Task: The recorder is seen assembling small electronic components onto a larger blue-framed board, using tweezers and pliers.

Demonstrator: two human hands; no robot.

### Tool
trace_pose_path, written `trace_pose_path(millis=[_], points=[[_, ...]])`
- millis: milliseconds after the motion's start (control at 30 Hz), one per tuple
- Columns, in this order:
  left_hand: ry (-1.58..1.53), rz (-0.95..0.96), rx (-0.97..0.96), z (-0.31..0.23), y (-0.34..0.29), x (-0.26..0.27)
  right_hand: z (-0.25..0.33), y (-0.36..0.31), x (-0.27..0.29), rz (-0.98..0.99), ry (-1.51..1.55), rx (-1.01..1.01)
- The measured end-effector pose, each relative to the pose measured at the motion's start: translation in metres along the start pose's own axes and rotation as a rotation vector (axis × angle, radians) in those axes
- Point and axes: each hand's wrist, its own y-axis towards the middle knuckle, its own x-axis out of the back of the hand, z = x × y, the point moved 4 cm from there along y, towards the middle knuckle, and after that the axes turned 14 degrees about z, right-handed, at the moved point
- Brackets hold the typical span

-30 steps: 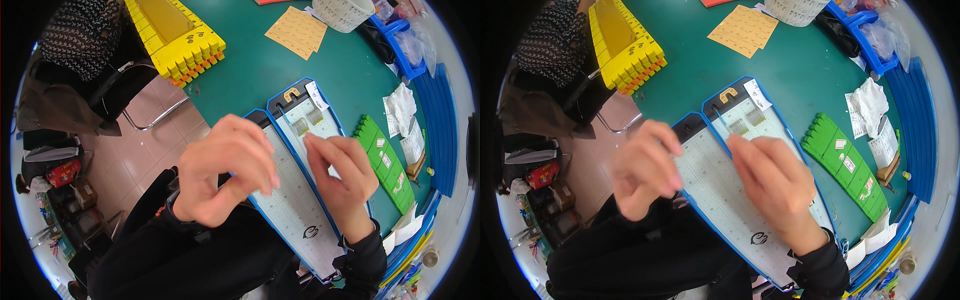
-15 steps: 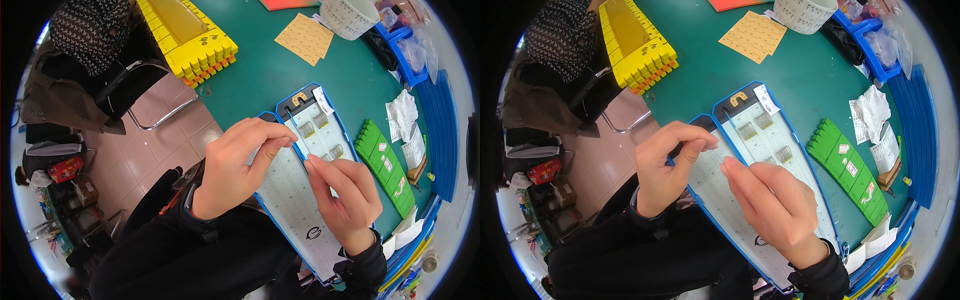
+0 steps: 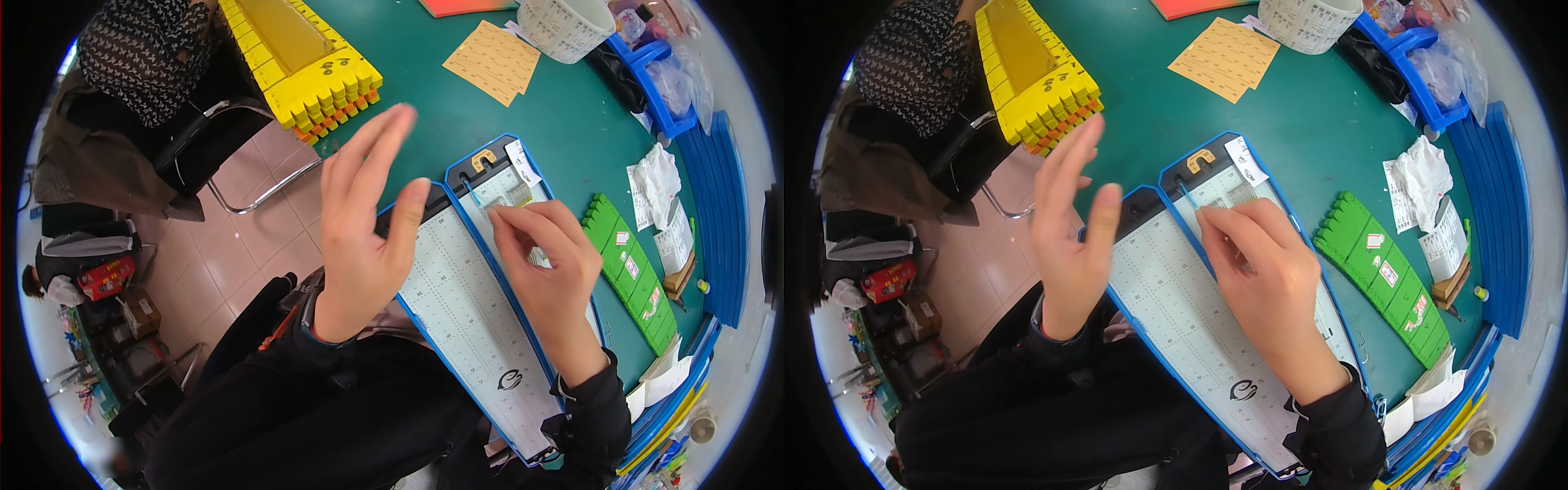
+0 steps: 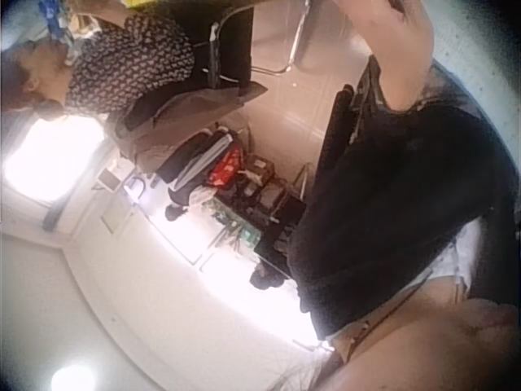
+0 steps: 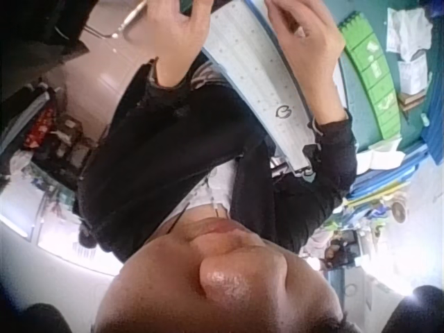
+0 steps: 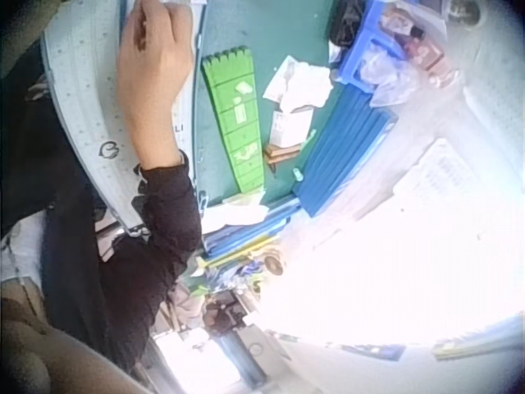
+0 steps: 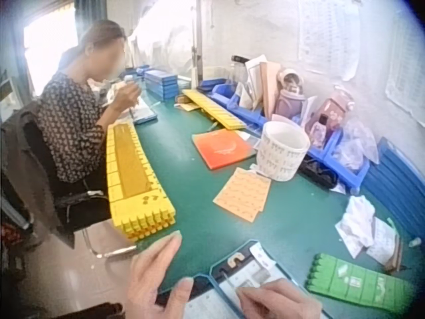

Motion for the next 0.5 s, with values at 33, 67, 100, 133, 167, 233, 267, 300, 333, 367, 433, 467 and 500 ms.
trace_pose_path(millis=[33, 67, 100, 133, 167, 233, 267, 300, 333, 367, 433, 467, 500], points=[[-0.118, 0.037, 0.099, 0.005, -0.002, -0.009, -0.005, 0.001, -0.004, 0.018, 0.006, -0.020], [-0.120, 0.039, 0.101, 0.006, -0.004, -0.013, -0.007, 0.002, -0.007, 0.037, 0.014, -0.038], [-0.018, 0.118, 0.094, 0.006, -0.005, -0.019, -0.008, 0.003, -0.007, 0.040, 0.013, -0.042], [0.082, 0.198, 0.087, 0.006, -0.006, -0.025, -0.009, 0.004, -0.008, 0.028, 0.001, -0.038], [0.113, 0.201, 0.069, 0.006, -0.005, -0.025, -0.008, 0.006, -0.008, 0.016, -0.008, -0.031], [0.135, 0.204, 0.054, 0.005, -0.003, -0.026, -0.009, 0.006, -0.009, 0.017, -0.014, -0.032], [0.160, 0.207, 0.037, 0.004, -0.003, -0.025, -0.009, 0.007, -0.010, 0.015, -0.019, -0.031], [0.161, 0.209, 0.040, 0.004, -0.003, -0.025, -0.008, 0.008, -0.010, 0.019, -0.016, -0.032], [0.148, 0.215, 0.056, 0.005, -0.003, -0.025, -0.008, 0.008, -0.010, 0.022, -0.030, -0.026], [0.133, 0.222, 0.071, 0.005, -0.003, -0.026, -0.008, 0.007, -0.011, 0.026, -0.044, -0.020], [0.120, 0.227, 0.077, 0.005, -0.003, -0.025, -0.008, 0.007, -0.012, 0.016, -0.047, -0.011], [0.108, 0.229, 0.081, 0.005, -0.003, -0.025, -0.007, 0.007, -0.012, 0.003, -0.050, 0.000], [0.109, 0.231, 0.084, 0.004, -0.003, -0.024, -0.008, 0.006, -0.013, 0.006, -0.048, -0.001]])
